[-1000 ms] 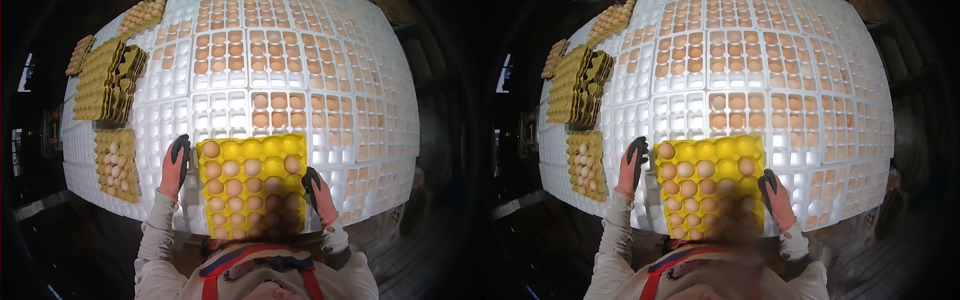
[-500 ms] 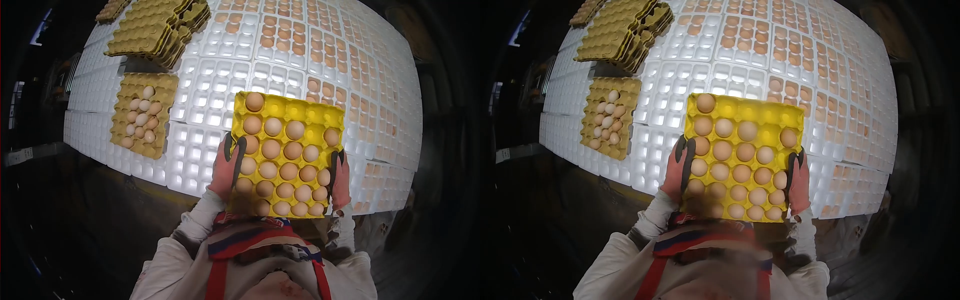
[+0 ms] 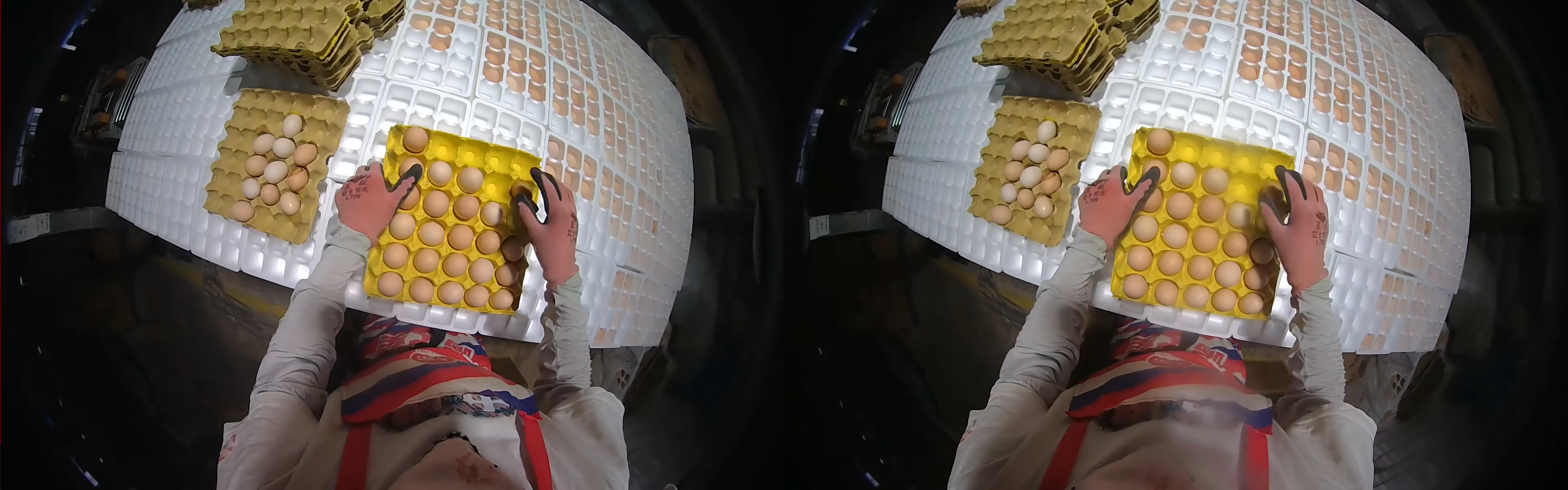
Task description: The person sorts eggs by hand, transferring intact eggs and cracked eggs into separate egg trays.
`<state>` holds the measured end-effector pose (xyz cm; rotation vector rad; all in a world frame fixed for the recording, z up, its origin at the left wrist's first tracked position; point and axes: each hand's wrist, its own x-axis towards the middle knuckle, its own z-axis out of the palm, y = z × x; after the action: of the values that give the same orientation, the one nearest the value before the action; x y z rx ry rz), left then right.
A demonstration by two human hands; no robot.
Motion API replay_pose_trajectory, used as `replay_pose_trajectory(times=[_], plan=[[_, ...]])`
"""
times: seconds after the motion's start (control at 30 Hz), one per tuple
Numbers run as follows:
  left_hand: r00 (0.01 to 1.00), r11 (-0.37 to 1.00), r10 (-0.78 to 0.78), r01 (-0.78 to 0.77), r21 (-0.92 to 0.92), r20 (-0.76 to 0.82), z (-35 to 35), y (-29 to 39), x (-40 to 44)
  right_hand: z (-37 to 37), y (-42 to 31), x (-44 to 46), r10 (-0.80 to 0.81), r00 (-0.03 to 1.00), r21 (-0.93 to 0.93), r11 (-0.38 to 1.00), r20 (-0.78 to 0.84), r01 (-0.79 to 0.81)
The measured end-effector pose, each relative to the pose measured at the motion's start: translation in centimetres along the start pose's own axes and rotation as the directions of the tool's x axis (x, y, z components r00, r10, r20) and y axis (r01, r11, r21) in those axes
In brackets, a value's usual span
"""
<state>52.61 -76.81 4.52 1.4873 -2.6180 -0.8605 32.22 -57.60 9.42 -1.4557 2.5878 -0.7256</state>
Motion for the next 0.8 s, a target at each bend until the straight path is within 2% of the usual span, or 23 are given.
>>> replay_pose_trajectory(times=[0.03,0.07,0.1,0.17,0.27,0.3,0.33,0.37,0.4,0.43,0.47,0.5,0.53,0.57,0.6,0.63,0.67,0.7,0.73,0.77,0.8], plan=[[0.999,0.994,-0.003,-0.003,0.107,0.050,-0.9,1.3,1.0,0.0,-0.8,0.9,-0.142,0.982,-0.014,0.989,0.126,0.145],[0.996,0.977,-0.004,-0.016,0.212,0.092,-1.2,1.9,1.5,0.5,-1.4,1.1,-0.215,0.940,-0.122,0.959,0.266,0.254],[0.996,0.963,0.086,-0.090,0.255,0.029,-0.7,1.7,1.8,1.0,-1.7,1.2,-0.225,0.901,-0.203,0.927,0.370,0.315],[0.957,0.908,0.276,-0.229,0.351,-0.088,0.8,1.1,2.7,2.1,-0.3,1.1,-0.212,0.894,-0.170,0.939,0.394,0.298],[0.959,0.920,0.281,-0.280,0.274,0.036,-0.6,1.6,2.4,1.4,0.4,0.2,-0.312,0.898,-0.078,0.933,0.310,0.351],[0.955,0.918,0.291,-0.298,0.261,0.064,-1.2,1.7,2.3,1.1,0.4,-0.3,-0.201,0.952,0.104,0.978,0.229,0.182],[0.963,0.963,0.269,-0.269,-0.017,-0.002,-1.2,1.0,2.3,0.8,0.4,-0.9,-0.076,0.983,0.295,0.955,0.169,0.023],[0.972,0.926,0.228,-0.234,-0.295,-0.056,-1.1,-0.4,2.0,0.6,0.5,-1.3,0.061,0.988,0.482,0.868,0.141,-0.122],[0.981,0.814,0.173,-0.194,-0.548,-0.090,-1.5,-1.4,1.7,0.5,0.7,-1.4,0.154,0.976,0.682,0.698,0.153,-0.217],[0.999,0.451,0.050,-0.040,-0.891,-0.020,-2.0,-2.2,1.7,-0.5,0.3,-1.2,0.212,0.943,0.882,0.349,0.256,-0.317],[0.999,0.110,-0.005,0.053,-0.993,0.053,-2.3,-2.7,1.7,0.1,0.8,-1.0,0.190,0.934,0.886,0.306,0.302,-0.348],[0.989,-0.250,-0.036,0.129,-0.960,0.143,-2.8,-2.7,1.4,0.3,0.6,-0.3,0.165,0.922,0.886,0.262,0.350,-0.383],[0.974,-0.375,-0.079,0.170,-0.911,0.214,-3.4,-2.4,1.2,0.5,0.0,0.0,0.153,0.905,0.751,0.512,0.397,-0.417],[0.994,-0.141,0.010,0.111,-0.984,0.111,-3.0,-3.1,1.4,1.1,-1.0,0.5,-0.072,0.949,0.552,0.825,0.308,-0.116],[0.992,0.093,0.121,0.017,-0.995,0.028,-3.1,-3.3,1.6,2.1,-2.2,0.8,-0.227,0.914,0.311,0.943,0.335,0.120],[0.970,0.311,0.243,-0.098,-0.945,-0.020,-3.3,-3.4,1.6,2.8,-2.8,0.9,-0.351,0.846,0.051,0.931,0.402,0.362],[0.965,0.261,0.182,0.138,-0.955,0.189,-3.0,-3.0,1.2,3.5,-2.7,0.6,-0.400,0.842,-0.001,0.903,0.361,0.430],[0.894,0.629,0.426,-0.181,-0.756,0.141,-3.0,-2.9,1.7,3.8,-2.5,0.5,-0.377,0.853,0.011,0.916,0.361,0.401],[0.835,0.797,0.546,-0.495,-0.346,0.063,-2.6,-2.5,1.7,3.8,-1.9,0.4,-0.354,0.861,0.023,0.928,0.365,0.372],[0.741,0.726,0.668,-0.669,0.160,0.063,-2.1,-2.1,1.6,3.6,-1.5,0.1,-0.329,0.868,0.035,0.939,0.372,0.341],[0.765,0.748,0.582,-0.637,0.186,0.277,-1.5,-2.1,2.0,3.3,-1.2,-0.3,-0.198,0.922,0.226,0.966,0.333,0.125]])
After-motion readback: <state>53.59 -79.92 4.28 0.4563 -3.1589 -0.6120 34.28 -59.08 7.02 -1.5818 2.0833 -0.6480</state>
